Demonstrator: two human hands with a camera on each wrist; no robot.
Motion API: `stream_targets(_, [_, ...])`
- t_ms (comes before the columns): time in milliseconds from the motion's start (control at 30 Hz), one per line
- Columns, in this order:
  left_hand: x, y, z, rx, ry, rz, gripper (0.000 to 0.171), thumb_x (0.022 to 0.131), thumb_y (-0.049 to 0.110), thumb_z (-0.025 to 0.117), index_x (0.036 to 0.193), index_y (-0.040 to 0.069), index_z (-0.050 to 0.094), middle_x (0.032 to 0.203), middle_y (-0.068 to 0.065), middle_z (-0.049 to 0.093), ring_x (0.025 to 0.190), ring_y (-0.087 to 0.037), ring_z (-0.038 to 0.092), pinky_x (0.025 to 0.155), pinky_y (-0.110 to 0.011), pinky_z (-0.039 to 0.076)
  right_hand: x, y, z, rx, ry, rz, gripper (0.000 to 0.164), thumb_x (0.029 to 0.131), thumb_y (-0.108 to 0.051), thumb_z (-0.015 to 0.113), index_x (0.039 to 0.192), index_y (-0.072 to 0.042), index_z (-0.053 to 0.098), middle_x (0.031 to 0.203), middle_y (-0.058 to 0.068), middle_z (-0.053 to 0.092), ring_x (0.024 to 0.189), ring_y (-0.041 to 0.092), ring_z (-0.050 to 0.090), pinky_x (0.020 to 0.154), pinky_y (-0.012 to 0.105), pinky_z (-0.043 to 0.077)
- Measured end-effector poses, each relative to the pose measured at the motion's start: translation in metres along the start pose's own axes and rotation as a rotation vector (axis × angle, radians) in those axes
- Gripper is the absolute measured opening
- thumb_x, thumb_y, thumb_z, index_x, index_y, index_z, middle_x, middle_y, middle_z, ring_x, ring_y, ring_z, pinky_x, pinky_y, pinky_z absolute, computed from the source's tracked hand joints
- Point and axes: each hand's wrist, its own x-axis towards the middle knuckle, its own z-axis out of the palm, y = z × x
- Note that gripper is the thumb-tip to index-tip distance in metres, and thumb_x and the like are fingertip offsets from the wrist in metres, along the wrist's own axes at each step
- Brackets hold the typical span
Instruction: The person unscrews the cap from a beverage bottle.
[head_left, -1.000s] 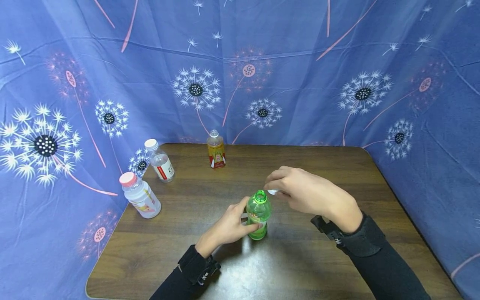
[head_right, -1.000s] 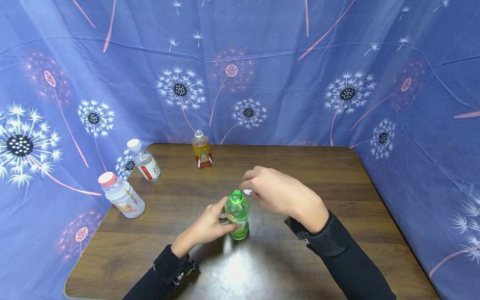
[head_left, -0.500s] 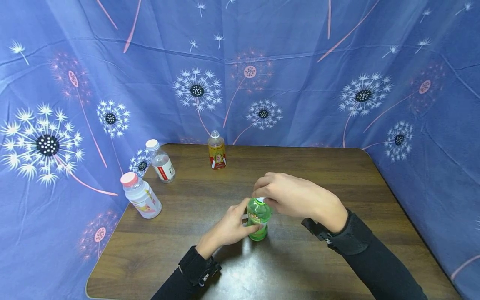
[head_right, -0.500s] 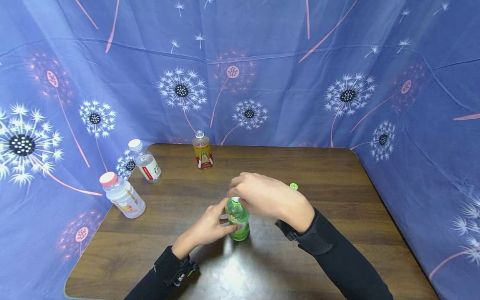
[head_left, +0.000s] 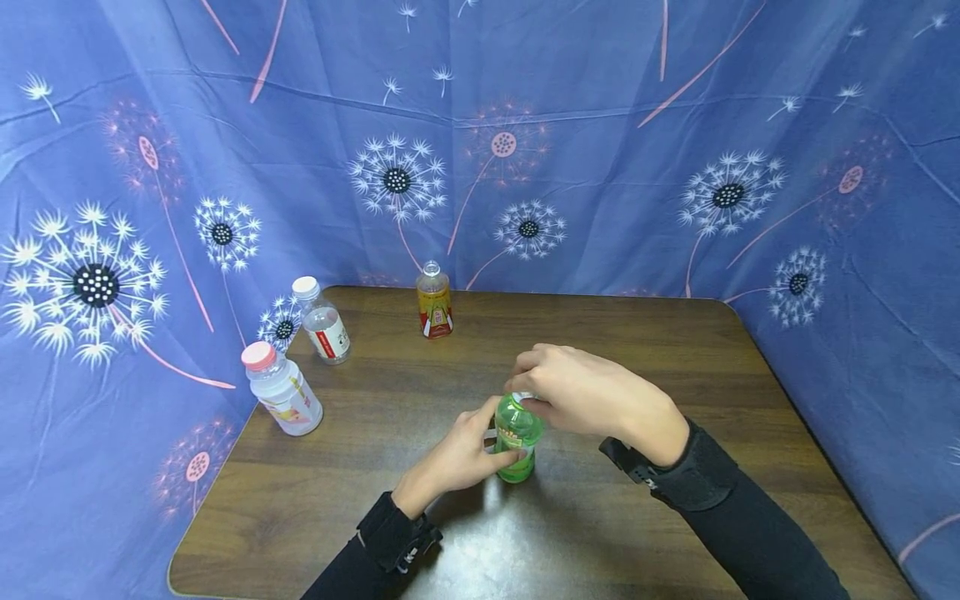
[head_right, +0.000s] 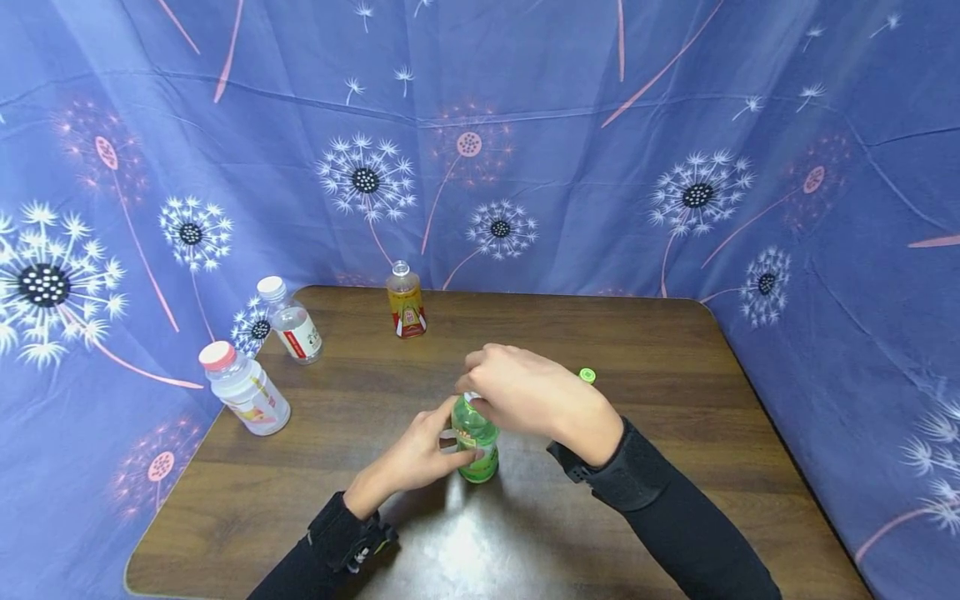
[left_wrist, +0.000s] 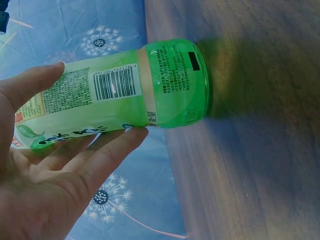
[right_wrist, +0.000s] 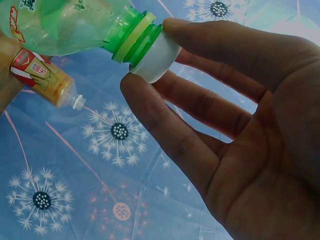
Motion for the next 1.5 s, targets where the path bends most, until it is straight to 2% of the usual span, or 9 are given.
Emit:
stream_targets(200, [0.001, 0.001, 0.000, 0.010, 0.005, 0.002, 0.060, 0.095, 0.021, 0.080, 0.145, 0.022, 0.047, 0.130, 0.001, 0.071, 0.126, -0.024, 0.068, 0.097, -0.025, 0.057, 0.003, 0.000, 0.003, -0.023, 0.012, 0.088, 0.007, 0.094, -0.022, 0.080, 0.093, -0.015, 0.077, 0.079, -0.009, 0.059, 0.067, 0.003, 0.055, 0.062, 0.023, 0.051])
stream_targets(367, [0.002, 0.001, -0.001, -0.011, -0.007, -0.007, 0.058, 0.095, 0.021, 0.079, 0.144, 0.022, 0.048, 0.133, -0.001, 0.070, 0.127, -0.026, 0.067, 0.097, -0.025, 0.057, 0.008, 0.002, 0.007, -0.048, 0.047, 0.149, 0.024, 0.094, -0.031, 0.080, 0.078, -0.018, 0.068, 0.067, -0.011, 0.055, 0.055, 0.000, 0.044, 0.051, 0.020, 0.039])
stream_targets(500, [0.003, 0.002, -0.003, -0.015, -0.004, -0.014, 0.064, 0.095, 0.021, 0.080, 0.148, 0.021, 0.046, 0.135, -0.002, 0.069, 0.128, -0.026, 0.067, 0.096, -0.024, 0.057, 0.010, 0.005, 0.008, -0.036, 0.055, 0.184, 0.039, 0.094, -0.040, 0.079, 0.069, -0.022, 0.056, 0.060, -0.012, 0.046, 0.052, 0.001, 0.037, 0.049, 0.021, 0.032])
stream_targets(600, [0.004, 0.001, -0.002, 0.002, 0.001, -0.006, 0.062, 0.095, 0.023, 0.080, 0.147, 0.022, 0.046, 0.134, -0.002, 0.070, 0.126, -0.026, 0.067, 0.097, -0.026, 0.058, 0.008, 0.009, 0.004, 0.031, 0.025, 0.176, 0.032, 0.093, -0.043, 0.079, 0.077, -0.021, 0.064, 0.067, -0.012, 0.052, 0.056, 0.001, 0.042, 0.052, 0.021, 0.037])
stream_targets(700, [0.005, 0.000, -0.002, 0.018, 0.005, 0.007, 0.058, 0.094, 0.022, 0.080, 0.143, 0.021, 0.049, 0.132, -0.001, 0.071, 0.125, -0.025, 0.068, 0.098, -0.027, 0.058, 0.003, 0.013, 0.000, 0.108, -0.021, 0.136, 0.020, 0.092, -0.036, 0.082, 0.100, -0.018, 0.076, 0.090, -0.009, 0.067, 0.074, 0.001, 0.060, 0.066, 0.024, 0.053])
stream_targets(767, [0.005, 0.000, -0.001, 0.021, 0.005, 0.011, 0.059, 0.094, 0.021, 0.081, 0.143, 0.019, 0.049, 0.131, -0.001, 0.071, 0.125, -0.025, 0.068, 0.097, -0.028, 0.058, 0.000, 0.015, -0.002, 0.143, -0.045, 0.100, 0.028, 0.090, -0.027, 0.084, 0.115, -0.016, 0.077, 0.108, -0.006, 0.072, 0.090, 0.004, 0.068, 0.079, 0.027, 0.059])
stream_targets(833, [0.005, 0.000, -0.001, 0.012, 0.004, 0.009, 0.059, 0.093, 0.019, 0.081, 0.143, 0.019, 0.049, 0.132, -0.002, 0.070, 0.125, -0.026, 0.068, 0.096, -0.027, 0.058, -0.002, 0.016, -0.003, 0.156, -0.057, 0.084, 0.032, 0.088, -0.021, 0.084, 0.119, -0.016, 0.076, 0.118, -0.006, 0.072, 0.103, 0.008, 0.071, 0.089, 0.032, 0.060])
stream_targets(1167, [0.004, -0.001, -0.001, 0.016, 0.007, 0.006, 0.059, 0.093, 0.020, 0.081, 0.142, 0.019, 0.049, 0.131, -0.001, 0.070, 0.125, -0.025, 0.068, 0.098, -0.028, 0.058, -0.004, 0.018, -0.003, 0.197, -0.060, 0.061, 0.031, 0.092, -0.018, 0.081, 0.123, -0.019, 0.075, 0.121, -0.008, 0.072, 0.108, 0.009, 0.071, 0.092, 0.034, 0.061])
stream_targets(1500, [0.002, 0.000, -0.001, 0.006, 0.000, -0.009, 0.058, 0.094, 0.020, 0.081, 0.142, 0.020, 0.049, 0.130, 0.000, 0.071, 0.126, -0.025, 0.068, 0.097, -0.030, 0.059, -0.002, 0.018, -0.001, 0.223, -0.076, 0.021, 0.022, 0.095, -0.015, 0.078, 0.117, -0.020, 0.076, 0.110, -0.011, 0.071, 0.097, 0.002, 0.068, 0.084, 0.027, 0.060])
